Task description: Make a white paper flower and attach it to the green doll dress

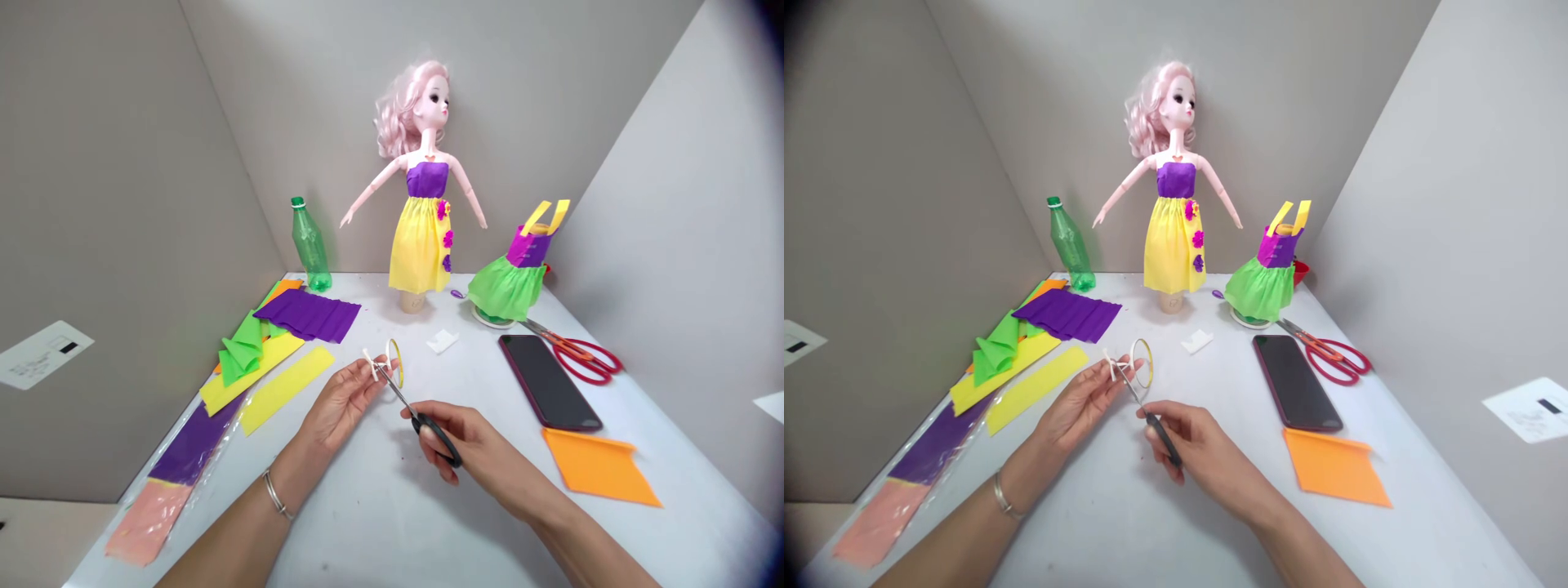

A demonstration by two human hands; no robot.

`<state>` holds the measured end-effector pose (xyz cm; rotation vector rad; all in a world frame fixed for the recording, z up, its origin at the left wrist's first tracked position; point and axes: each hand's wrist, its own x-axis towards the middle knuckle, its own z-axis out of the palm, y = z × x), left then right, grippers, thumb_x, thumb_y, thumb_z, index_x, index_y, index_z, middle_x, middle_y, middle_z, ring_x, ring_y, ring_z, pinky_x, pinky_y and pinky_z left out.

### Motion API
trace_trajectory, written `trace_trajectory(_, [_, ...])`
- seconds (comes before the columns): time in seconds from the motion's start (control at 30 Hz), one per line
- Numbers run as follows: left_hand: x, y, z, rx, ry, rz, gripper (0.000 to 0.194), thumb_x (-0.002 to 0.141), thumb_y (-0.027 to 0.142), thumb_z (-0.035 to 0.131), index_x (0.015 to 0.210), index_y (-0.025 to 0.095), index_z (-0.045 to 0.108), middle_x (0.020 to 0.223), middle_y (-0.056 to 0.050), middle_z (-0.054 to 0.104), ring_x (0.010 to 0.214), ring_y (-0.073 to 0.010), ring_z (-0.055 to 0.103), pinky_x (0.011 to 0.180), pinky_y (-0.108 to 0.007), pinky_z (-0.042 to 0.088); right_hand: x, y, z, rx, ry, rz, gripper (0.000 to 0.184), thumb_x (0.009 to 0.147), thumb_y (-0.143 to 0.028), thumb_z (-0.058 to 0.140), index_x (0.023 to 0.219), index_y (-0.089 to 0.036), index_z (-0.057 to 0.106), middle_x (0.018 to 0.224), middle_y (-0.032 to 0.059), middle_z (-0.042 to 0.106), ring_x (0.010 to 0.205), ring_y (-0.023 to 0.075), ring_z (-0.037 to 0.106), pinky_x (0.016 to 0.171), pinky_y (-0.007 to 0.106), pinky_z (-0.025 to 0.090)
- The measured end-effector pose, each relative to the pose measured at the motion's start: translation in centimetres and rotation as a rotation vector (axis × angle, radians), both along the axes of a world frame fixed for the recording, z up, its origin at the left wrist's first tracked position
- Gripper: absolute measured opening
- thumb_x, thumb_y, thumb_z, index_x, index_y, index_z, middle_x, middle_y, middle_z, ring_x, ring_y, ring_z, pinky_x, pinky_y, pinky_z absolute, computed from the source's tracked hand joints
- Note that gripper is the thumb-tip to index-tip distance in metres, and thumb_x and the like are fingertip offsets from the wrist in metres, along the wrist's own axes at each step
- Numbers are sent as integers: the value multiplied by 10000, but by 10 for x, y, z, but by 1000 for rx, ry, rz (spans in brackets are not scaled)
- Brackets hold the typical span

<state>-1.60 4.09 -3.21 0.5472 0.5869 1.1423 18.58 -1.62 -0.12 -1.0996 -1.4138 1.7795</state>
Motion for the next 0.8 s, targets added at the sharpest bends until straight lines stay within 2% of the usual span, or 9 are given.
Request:
trace_trajectory(0.2, [-1, 0, 1, -20, -23, 30, 60, 826, 112, 701, 884, 98, 690, 1099, -103, 716, 1138, -263, 650, 993, -305, 530, -1, -1, 2, -19, 32, 3, 460, 895, -497, 589, 1153, -116, 590, 675, -37, 474, 522, 71, 394, 514, 237, 345])
trace_trajectory(0.37, [-2, 1, 4, 15, -29, 31, 49, 832, 131, 704, 866, 108, 678, 1026, -90, 731, 1175, -276, 626, 1009, -305, 515, -2, -1, 3, -22, 35, 10, 452, 895, -495, 591, 1143, -117, 592, 674, -36, 482, 515, 67, 401, 510, 232, 337])
trace_trajectory(0.5, [0, -1, 7, 32, 14, -9, 86, 838, 144, 699, 910, 104, 680, 1078, -106, 721, 1189, -278, 615, 1007, -306, 510, -3, -1, 3, -25, 39, -2, 454, 892, -503, 593, 1135, -119, 588, 671, -39, 482, 514, 66, 398, 515, 232, 337])
trace_trajectory(0.63, [2, -3, 5, 39, 33, -27, 107, 846, 138, 687, 949, 108, 682, 1115, -111, 714, 1188, -261, 616, 1028, -314, 490, -4, -1, 1, -11, 52, 11, 447, 899, -502, 583, 1143, -128, 574, 671, -39, 488, 505, 67, 412, 520, 238, 327])
trace_trajectory(0.8, [4, -4, 6, 41, 31, -2, 51, 854, 128, 676, 903, 115, 686, 1071, -96, 727, 1139, -223, 648, 1022, -300, 496, -7, -3, 0, 2, 59, 17, 400, 933, -484, 540, 1130, -138, 568, 657, -48, 476, 485, 56, 407, 516, 233, 296])
